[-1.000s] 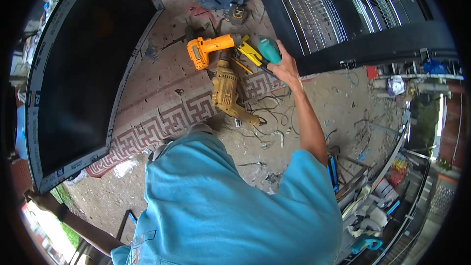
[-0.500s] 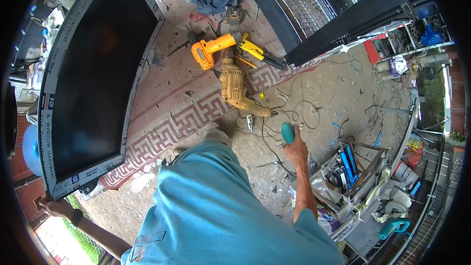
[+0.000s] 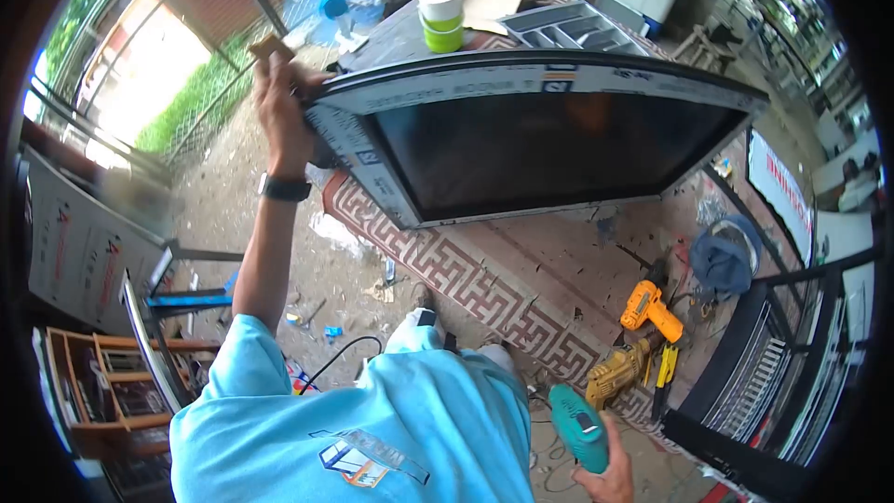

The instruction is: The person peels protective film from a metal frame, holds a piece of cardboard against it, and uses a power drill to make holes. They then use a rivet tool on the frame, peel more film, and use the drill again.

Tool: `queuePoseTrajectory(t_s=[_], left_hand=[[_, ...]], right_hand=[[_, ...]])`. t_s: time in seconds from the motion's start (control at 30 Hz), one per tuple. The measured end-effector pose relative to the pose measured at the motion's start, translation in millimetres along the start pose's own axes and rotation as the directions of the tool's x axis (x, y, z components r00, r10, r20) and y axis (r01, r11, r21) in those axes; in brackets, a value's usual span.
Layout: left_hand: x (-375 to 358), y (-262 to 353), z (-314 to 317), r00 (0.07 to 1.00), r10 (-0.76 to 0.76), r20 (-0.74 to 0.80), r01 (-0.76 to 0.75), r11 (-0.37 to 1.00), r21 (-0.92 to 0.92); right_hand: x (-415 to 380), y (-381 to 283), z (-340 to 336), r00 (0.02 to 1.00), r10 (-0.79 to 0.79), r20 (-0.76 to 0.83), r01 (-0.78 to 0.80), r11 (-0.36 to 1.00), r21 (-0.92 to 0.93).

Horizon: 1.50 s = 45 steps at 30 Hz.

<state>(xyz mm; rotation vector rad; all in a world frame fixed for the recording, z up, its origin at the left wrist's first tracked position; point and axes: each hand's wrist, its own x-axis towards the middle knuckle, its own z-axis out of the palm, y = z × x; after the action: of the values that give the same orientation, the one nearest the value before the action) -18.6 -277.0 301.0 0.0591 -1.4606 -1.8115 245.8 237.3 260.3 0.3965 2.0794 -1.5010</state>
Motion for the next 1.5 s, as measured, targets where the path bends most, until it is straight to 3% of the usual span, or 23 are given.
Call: queuePoseTrajectory(t_s=[0.07,0.13,0.2,0.27,0.3,0.33,0.4,0.47,0.53,0.57,0.63,0.67,0.7,0.73,0.77,0.8,0.83,0.87,0.93,1.07,1.2,1.5], left_hand=[[-0.5,5.8,7.7,1.000,0.011,0.013,-0.010,0.997,-0.071],[3.5,-3.8,1.4,0.997,0.076,0.026,-0.076,0.997,0.004],[9.0,-12.2,-1.0,0.991,0.124,0.047,-0.125,0.992,0.019],[2.2,-1.3,5.3,0.999,0.008,0.047,-0.004,0.997,-0.080],[7.6,-6.6,0.3,0.994,0.066,0.084,-0.067,0.998,0.004],[8.9,-7.1,0.1,0.993,0.057,0.105,-0.053,0.998,-0.043],[11.9,-10.6,-4.6,0.981,0.087,0.173,-0.078,0.995,-0.059],[6.2,0.2,-1.1,0.975,0.123,0.187,-0.086,0.978,-0.192],[2.1,4.5,-1.6,0.979,0.094,0.183,-0.067,0.987,-0.145],[2.0,-3.4,1.4,0.977,0.143,0.158,-0.107,0.971,-0.214],[2.3,-0.1,3.2,0.988,0.078,0.136,-0.020,0.924,-0.383],[-1.7,-1.1,6.8,0.993,0.026,0.117,0.027,0.901,-0.432],[-4.1,-0.7,7.0,0.995,0.018,0.097,0.025,0.907,-0.421],[-5.2,-0.5,5.7,0.997,0.016,0.078,0.017,0.912,-0.411],[-6.3,-4.4,4.4,0.997,0.045,0.067,-0.015,0.921,-0.390],[-9.0,-0.5,5.3,0.999,0.033,0.036,-0.015,0.908,-0.419],[-10.9,-2.7,4.8,0.999,0.029,0.025,-0.017,0.916,-0.401],[-13.5,-6.8,3.9,1.000,0.025,0.009,-0.019,0.922,-0.387],[-24.4,-19.7,-2.3,1.000,-0.016,-0.005,0.013,0.933,-0.360],[-33.1,-27.6,-0.5,0.990,-0.044,-0.138,0.015,0.979,-0.202],[-31.9,-28.2,6.8,0.978,-0.077,-0.196,0.029,0.971,-0.237],[-13.1,-39.3,-0.6,0.986,-0.119,-0.115,0.090,0.969,-0.230]], right_hand=[[14.0,-52.3,-8.9,0.985,-0.162,0.062,0.169,0.978,-0.121],[39.3,-95.5,8.9,0.929,-0.355,0.106,0.370,0.905,-0.211],[87.5,-98.9,27.7,0.838,-0.522,0.159,0.530,0.710,-0.464],[119.0,-114.6,79.2,0.897,-0.441,-0.034,0.247,0.564,-0.788],[143.3,-106.2,99.1,0.895,-0.425,-0.137,0.100,0.490,-0.866],[171.5,-88.9,116.3,0.877,-0.417,-0.240,-0.054,0.410,-0.911],[229.7,-43.1,137.8,0.839,-0.457,-0.295,-0.133,0.354,-0.926],[280.6,16.9,143.6,0.835,-0.453,-0.311,-0.133,0.382,-0.914],[285.3,40.9,166.5,0.842,-0.444,-0.306,-0.155,0.344,-0.926],[283.3,35.8,166.5,0.894,-0.288,-0.344,-0.182,0.467,-0.865],[275.0,-10.9,162.9,0.926,-0.286,-0.246,-0.216,0.135,-0.967],[257.1,-69.1,168.6,0.823,-0.511,-0.246,-0.030,0.392,-0.919],[243.2,-127.5,173.8,0.565,-0.796,-0.218,0.324,0.457,-0.828],[219.6,-190.5,185.8,0.330,-0.924,-0.194,0.427,0.330,-0.842],[199.0,-239.4,197.6,0.071,-0.995,-0.076,0.432,0.099,-0.896],[182.2,-277.2,211.5,-0.034,-0.999,0.025,0.478,-0.038,-0.877],[179.0,-300.3,223.1,-0.068,-0.988,0.140,0.606,-0.153,-0.781],[179.1,-318.3,235.8,-0.047,-0.954,0.298,0.589,-0.267,-0.763],[196.9,-335.6,253.4,0.054,-0.879,0.473,0.613,-0.345,-0.711],[216.3,-330.3,257.9,0.012,-0.854,0.521,0.610,-0.407,-0.680],[227.4,-331.4,257.2,-0.092,-0.858,0.506,0.553,-0.467,-0.690],[244.5,-337.9,264.8,-0.135,-0.876,0.462,0.511,-0.461,-0.725]])
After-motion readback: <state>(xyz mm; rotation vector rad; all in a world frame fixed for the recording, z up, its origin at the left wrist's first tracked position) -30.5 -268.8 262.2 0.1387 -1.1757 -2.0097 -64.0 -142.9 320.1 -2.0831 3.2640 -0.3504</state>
